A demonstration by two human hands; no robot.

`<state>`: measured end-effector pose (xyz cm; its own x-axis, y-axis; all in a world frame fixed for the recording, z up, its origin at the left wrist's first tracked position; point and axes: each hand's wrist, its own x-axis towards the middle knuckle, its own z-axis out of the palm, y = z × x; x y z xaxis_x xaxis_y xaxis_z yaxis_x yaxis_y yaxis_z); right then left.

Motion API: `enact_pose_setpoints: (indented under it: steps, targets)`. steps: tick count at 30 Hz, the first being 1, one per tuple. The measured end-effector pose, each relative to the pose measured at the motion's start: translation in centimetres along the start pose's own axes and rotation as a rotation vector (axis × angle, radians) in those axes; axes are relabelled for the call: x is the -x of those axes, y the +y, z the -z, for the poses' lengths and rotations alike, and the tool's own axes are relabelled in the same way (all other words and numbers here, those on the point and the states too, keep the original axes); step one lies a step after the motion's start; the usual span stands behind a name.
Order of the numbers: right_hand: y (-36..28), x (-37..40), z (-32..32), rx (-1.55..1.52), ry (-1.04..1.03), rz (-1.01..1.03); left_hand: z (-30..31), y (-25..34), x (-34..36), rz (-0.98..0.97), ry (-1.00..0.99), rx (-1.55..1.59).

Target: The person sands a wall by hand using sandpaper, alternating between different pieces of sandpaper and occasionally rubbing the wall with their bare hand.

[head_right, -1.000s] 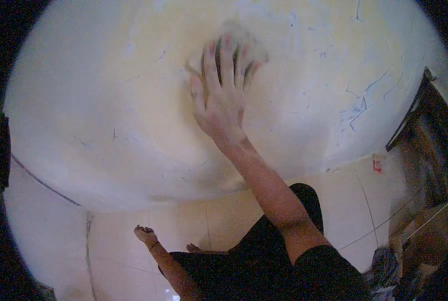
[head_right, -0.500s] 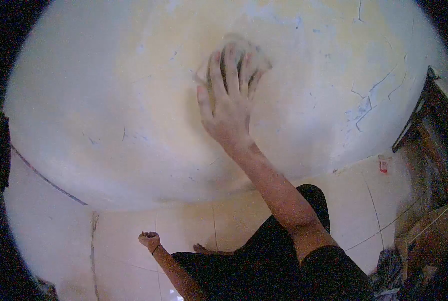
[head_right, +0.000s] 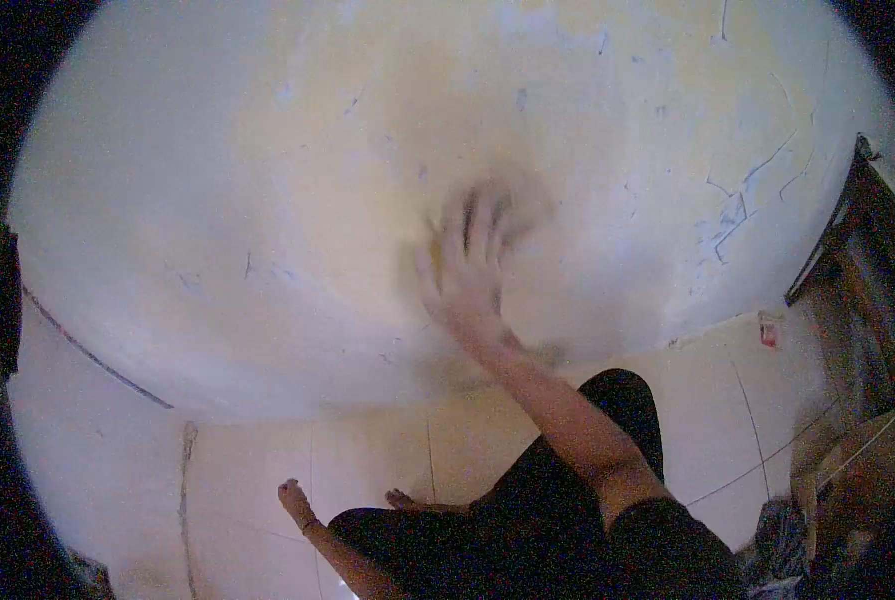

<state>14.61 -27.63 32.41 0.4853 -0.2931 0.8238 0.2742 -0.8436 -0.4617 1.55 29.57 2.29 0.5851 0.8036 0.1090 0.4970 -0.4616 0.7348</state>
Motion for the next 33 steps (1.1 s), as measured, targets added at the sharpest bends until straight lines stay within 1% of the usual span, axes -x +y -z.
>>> enact_pose_setpoints:
  steps: [2,3,5,6,7,8,9,10,11,12,14,15,16,17,19,20,21,23,24,25,26,27,28,29,30,31,33]
  targets:
    - [-2.7,-6.6,2.8,0.052,0.098,0.099,0.4,5.2,2.3,-0.065,-0.037,0.095]
    - [-3.1,-7.8,3.0,0.048,0.129,0.103,0.3,7.0,3.1,-0.1,-0.053,0.15]
    - [-3.4,-9.0,3.1,0.04,0.195,0.109,-0.4,8.5,3.6,-0.156,-0.062,0.038]
    - [-2.9,-7.9,2.6,0.079,0.149,0.118,-0.8,8.9,4.0,-0.185,-0.068,-0.015]
    - [-1.7,-5.5,1.4,0.117,0.104,0.127,-1.0,9.3,4.3,-0.211,-0.068,-0.029]
    - [-0.1,-2.0,-0.1,0.154,0.011,0.105,-1.0,9.5,4.5,-0.238,-0.067,-0.045]
    - [1.9,2.7,-1.9,0.19,-0.082,0.08,-0.9,9.8,4.7,-0.265,-0.066,-0.062]
    - [4.3,8.1,-3.7,0.214,-0.188,0.082,-0.9,9.9,4.9,-0.243,-0.08,-0.057]
    - [6.3,13.3,-4.5,0.14,-0.291,0.045,-0.8,9.7,5.3,-0.219,-0.092,-0.048]
    - [6.1,13.7,-4.4,0.097,-0.262,0.015,-0.7,9.5,5.4,-0.198,-0.105,-0.042]
    - [5.0,13.7,-4.3,0.009,-0.203,-0.059,-1.2,6.2,3.6,-0.402,-0.072,-0.139]
    - [3.7,10.9,-3.5,-0.037,-0.158,-0.053,-1.6,4.9,3.1,-0.495,-0.059,-0.187]
    - [1.9,6.1,-2.2,-0.083,-0.116,-0.047,-1.8,5.0,3.3,-0.475,-0.078,-0.168]
    - [0.2,1.6,-0.2,-0.044,-0.06,0.017,-1.9,5.2,3.6,-0.456,-0.103,-0.153]
    - [-2.3,-6.2,2.9,-0.03,0.105,0.084,-1.4,5.0,3.6,-0.436,-0.145,-0.15]
    - [-2.9,-8.7,3.6,0.004,0.193,0.124,-1.5,4.8,3.1,-0.435,-0.155,-0.147]
    - [-3.0,-9.8,3.7,0.002,0.222,0.128,-1.7,5.5,3.0,-0.435,-0.161,-0.137]
    - [-2.8,-10.7,4.0,0.001,0.275,0.151,-1.5,7.8,4.1,-0.284,-0.159,-0.129]
    - [-2.1,-9.5,3.6,0.048,0.221,0.153,-1.7,8.7,4.6,-0.207,-0.154,-0.12]
    - [-0.9,-6.9,2.6,0.092,0.17,0.153,-2.0,8.6,4.7,-0.218,-0.168,-0.101]
    - [0.6,-3.4,0.9,0.144,0.077,0.118,-2.1,8.0,4.5,-0.231,-0.181,-0.088]
    - [2.7,1.3,-1.2,0.196,-0.02,0.076,-2.0,7.5,4.3,-0.245,-0.195,-0.082]
    - [5.4,6.8,-3.4,0.179,-0.097,0.081,-1.7,7.6,4.8,-0.25,-0.196,-0.115]
    - [7.7,12.3,-4.2,0.126,-0.13,0.054,-1.4,8.0,5.8,-0.257,-0.196,-0.144]
    - [8.7,15.2,-4.6,0.07,-0.154,0.023,-1.1,8.7,5.8,-0.271,-0.189,-0.174]
    - [7.9,14.0,-4.8,0.02,-0.102,-0.013,-3.3,2.6,1.4,-0.529,-0.177,-0.313]
    - [5.1,9.3,-2.4,-0.069,-0.032,-0.078,-2.4,4.8,3.6,-0.44,-0.176,-0.23]
